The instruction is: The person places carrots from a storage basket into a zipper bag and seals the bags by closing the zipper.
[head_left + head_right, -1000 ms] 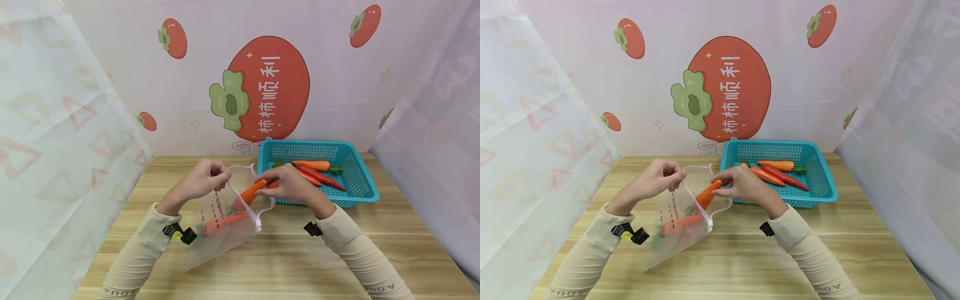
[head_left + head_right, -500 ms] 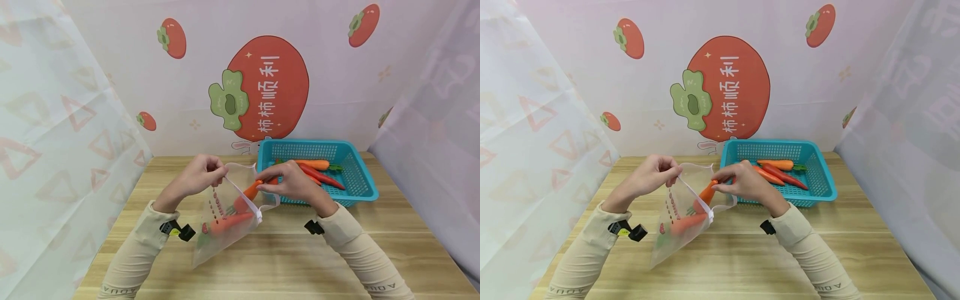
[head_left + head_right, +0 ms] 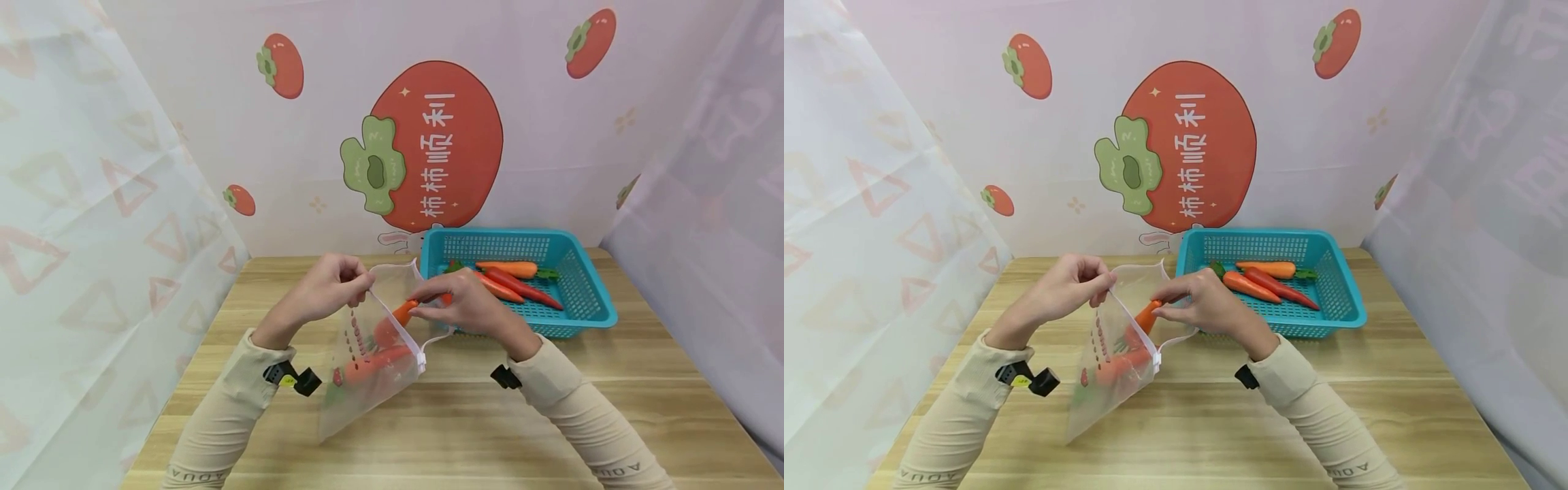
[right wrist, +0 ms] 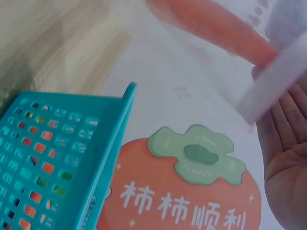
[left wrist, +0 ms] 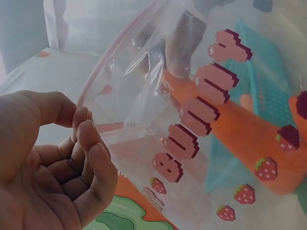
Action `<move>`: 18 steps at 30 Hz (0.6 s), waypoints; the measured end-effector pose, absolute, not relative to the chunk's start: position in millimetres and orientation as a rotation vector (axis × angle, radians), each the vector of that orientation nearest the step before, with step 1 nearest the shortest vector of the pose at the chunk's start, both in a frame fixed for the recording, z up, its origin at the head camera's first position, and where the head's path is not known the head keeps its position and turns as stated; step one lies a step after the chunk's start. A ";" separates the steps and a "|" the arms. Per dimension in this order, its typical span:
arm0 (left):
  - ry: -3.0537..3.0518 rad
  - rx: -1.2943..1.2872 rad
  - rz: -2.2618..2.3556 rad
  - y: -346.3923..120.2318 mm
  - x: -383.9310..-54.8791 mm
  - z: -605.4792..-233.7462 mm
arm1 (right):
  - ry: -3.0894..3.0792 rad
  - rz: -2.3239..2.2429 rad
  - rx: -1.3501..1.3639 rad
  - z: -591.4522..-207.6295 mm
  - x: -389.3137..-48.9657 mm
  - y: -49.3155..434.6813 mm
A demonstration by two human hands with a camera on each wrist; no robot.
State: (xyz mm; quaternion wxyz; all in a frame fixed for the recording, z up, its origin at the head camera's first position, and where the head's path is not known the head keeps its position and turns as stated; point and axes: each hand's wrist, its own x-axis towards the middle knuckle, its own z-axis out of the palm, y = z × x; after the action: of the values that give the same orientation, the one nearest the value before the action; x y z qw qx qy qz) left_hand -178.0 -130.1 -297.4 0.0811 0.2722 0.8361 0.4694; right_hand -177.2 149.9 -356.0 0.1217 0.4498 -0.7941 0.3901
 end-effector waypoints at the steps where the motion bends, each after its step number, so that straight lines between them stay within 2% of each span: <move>1: 2.499 0.815 1.405 -129.6 -177.7 -297.1 | -2.318 1.137 1.327 -356.3 -176.9 148.1; 9: 2.512 0.814 1.430 -130.2 -176.5 -293.0 | -2.280 0.998 1.449 -357.7 -177.0 142.3; 18: 2.534 0.790 1.446 -138.1 -175.2 -292.7 | -2.186 1.122 1.391 -346.9 -175.1 165.5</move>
State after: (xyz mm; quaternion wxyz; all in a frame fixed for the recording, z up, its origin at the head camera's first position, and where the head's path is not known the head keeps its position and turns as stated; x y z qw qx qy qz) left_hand -175.2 -138.1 -292.7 0.0596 0.2610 0.8369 0.4775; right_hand -175.1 165.5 -346.9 0.1582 0.4865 -0.7645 0.3923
